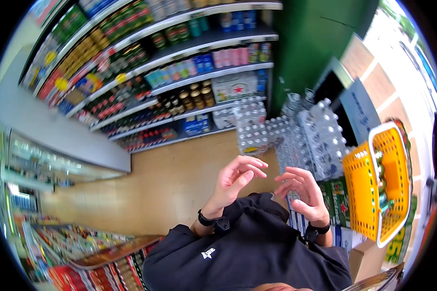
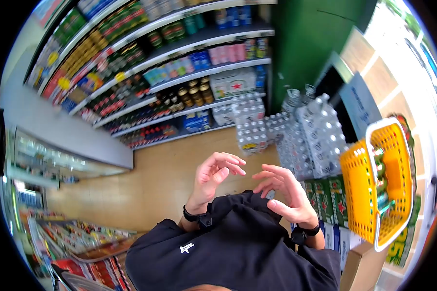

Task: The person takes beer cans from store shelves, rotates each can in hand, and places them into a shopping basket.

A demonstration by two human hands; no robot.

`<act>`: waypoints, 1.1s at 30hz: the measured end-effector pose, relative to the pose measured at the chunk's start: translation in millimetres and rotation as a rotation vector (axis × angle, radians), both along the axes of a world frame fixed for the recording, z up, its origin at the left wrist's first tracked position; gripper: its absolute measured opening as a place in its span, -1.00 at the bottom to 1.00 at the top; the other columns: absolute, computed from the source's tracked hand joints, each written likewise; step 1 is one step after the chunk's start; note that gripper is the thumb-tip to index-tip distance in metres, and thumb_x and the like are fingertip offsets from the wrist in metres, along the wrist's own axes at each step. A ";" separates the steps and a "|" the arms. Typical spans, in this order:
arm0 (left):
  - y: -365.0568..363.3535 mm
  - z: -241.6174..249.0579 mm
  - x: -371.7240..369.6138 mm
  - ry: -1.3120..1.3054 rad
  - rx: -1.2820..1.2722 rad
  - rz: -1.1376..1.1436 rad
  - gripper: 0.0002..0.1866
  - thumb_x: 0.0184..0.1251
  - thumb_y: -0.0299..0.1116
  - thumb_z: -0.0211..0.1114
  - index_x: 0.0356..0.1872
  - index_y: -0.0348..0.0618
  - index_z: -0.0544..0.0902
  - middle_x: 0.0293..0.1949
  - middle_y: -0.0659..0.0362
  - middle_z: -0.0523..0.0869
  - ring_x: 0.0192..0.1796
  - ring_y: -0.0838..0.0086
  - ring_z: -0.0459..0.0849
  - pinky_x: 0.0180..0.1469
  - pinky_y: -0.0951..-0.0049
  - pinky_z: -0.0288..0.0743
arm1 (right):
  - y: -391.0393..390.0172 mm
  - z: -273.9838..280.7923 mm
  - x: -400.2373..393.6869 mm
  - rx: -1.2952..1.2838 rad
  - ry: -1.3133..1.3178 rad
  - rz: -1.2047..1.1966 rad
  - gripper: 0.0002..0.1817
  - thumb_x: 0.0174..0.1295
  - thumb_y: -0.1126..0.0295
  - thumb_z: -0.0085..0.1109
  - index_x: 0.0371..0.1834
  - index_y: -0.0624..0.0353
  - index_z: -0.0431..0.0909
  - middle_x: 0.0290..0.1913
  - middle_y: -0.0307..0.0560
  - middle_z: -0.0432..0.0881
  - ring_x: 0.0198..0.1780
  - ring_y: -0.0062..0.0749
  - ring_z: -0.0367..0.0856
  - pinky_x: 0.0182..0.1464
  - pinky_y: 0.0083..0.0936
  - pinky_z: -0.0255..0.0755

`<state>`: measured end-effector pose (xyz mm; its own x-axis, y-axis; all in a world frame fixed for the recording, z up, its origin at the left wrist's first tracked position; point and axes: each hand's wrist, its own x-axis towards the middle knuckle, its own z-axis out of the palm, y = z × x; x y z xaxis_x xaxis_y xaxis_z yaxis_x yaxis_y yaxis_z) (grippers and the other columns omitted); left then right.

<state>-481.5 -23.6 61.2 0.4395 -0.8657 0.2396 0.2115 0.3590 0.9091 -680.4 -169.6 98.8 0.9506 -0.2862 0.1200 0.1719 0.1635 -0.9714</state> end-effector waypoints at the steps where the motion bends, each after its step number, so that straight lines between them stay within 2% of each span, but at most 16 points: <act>1: 17.2 -0.5 8.9 -0.009 0.017 0.060 -0.74 0.56 -0.32 0.15 0.09 -0.26 0.60 0.09 -0.05 0.72 0.00 0.29 0.78 0.11 0.30 0.57 | 8.1 -0.1 16.6 0.004 0.001 0.031 -0.18 0.31 0.33 0.32 0.58 0.26 0.12 0.35 0.21 0.49 0.15 -0.17 0.65 0.16 -0.30 0.49; 8: 124.8 -4.6 59.5 0.014 0.069 0.363 -0.72 0.55 -0.33 0.15 0.12 -0.26 0.61 0.13 -0.02 0.70 0.02 0.31 0.77 0.09 0.38 0.50 | 64.7 -6.5 117.6 -0.022 -0.037 0.249 -0.18 0.31 0.32 0.33 0.57 0.29 0.12 0.32 0.21 0.51 0.15 -0.16 0.65 0.16 -0.28 0.50; 13: 164.0 -6.8 88.9 0.041 0.091 0.442 -0.72 0.54 -0.33 0.17 0.12 -0.26 0.61 0.13 -0.02 0.70 0.03 0.31 0.77 0.08 0.38 0.50 | 95.0 -8.9 159.4 0.003 -0.024 0.279 -0.18 0.32 0.31 0.33 0.56 0.30 0.12 0.31 0.22 0.52 0.13 -0.17 0.65 0.16 -0.28 0.50; 14: 168.0 -9.9 95.6 0.045 0.068 0.429 -0.74 0.56 -0.43 0.14 0.15 -0.26 0.60 0.16 0.01 0.69 0.06 0.34 0.76 0.09 0.42 0.50 | 97.8 -9.0 166.2 0.013 -0.012 0.271 -0.18 0.32 0.30 0.33 0.56 0.30 0.13 0.31 0.22 0.52 0.13 -0.17 0.65 0.16 -0.28 0.50; 15: 171.5 -11.9 101.2 0.051 0.045 0.416 -0.74 0.57 -0.52 0.10 0.18 -0.27 0.59 0.18 0.03 0.68 0.09 0.38 0.74 0.09 0.46 0.49 | 100.1 -9.9 172.7 0.012 -0.005 0.275 -0.18 0.32 0.30 0.33 0.56 0.30 0.13 0.31 0.22 0.52 0.13 -0.17 0.65 0.16 -0.28 0.50; 16: 173.4 -12.0 106.5 0.055 0.044 0.420 -0.74 0.57 -0.52 0.10 0.18 -0.27 0.59 0.18 0.03 0.68 0.09 0.38 0.74 0.09 0.46 0.49 | 101.3 -11.6 180.0 0.008 -0.008 0.264 -0.19 0.34 0.28 0.32 0.56 0.30 0.13 0.30 0.22 0.53 0.12 -0.17 0.65 0.15 -0.29 0.50; 24: 166.7 -18.1 163.5 0.096 0.082 0.456 -0.75 0.62 -0.46 0.10 0.18 -0.28 0.59 0.19 0.05 0.69 0.07 0.40 0.74 0.10 0.47 0.49 | 85.8 -23.1 241.8 -0.013 -0.017 0.244 -0.25 0.41 0.22 0.28 0.54 0.30 0.17 0.24 0.18 0.58 0.10 -0.22 0.65 0.13 -0.34 0.51; 27: 161.2 -19.9 193.1 0.064 0.107 0.508 -0.75 0.61 -0.46 0.12 0.18 -0.26 0.59 0.18 0.07 0.69 0.07 0.41 0.74 0.10 0.46 0.49 | 71.9 -26.3 275.6 -0.024 0.010 0.248 -0.29 0.40 0.23 0.29 0.51 0.29 0.23 0.22 0.15 0.60 0.09 -0.25 0.65 0.12 -0.38 0.51; 33: 142.0 -17.5 258.3 0.095 0.170 0.598 -0.74 0.58 -0.41 0.18 0.18 -0.22 0.60 0.17 0.12 0.71 0.06 0.46 0.74 0.11 0.47 0.47 | 42.2 -25.9 358.9 -0.123 -0.035 0.236 -0.34 0.40 0.32 0.23 0.50 0.30 0.24 0.20 0.13 0.61 0.08 -0.27 0.66 0.12 -0.39 0.50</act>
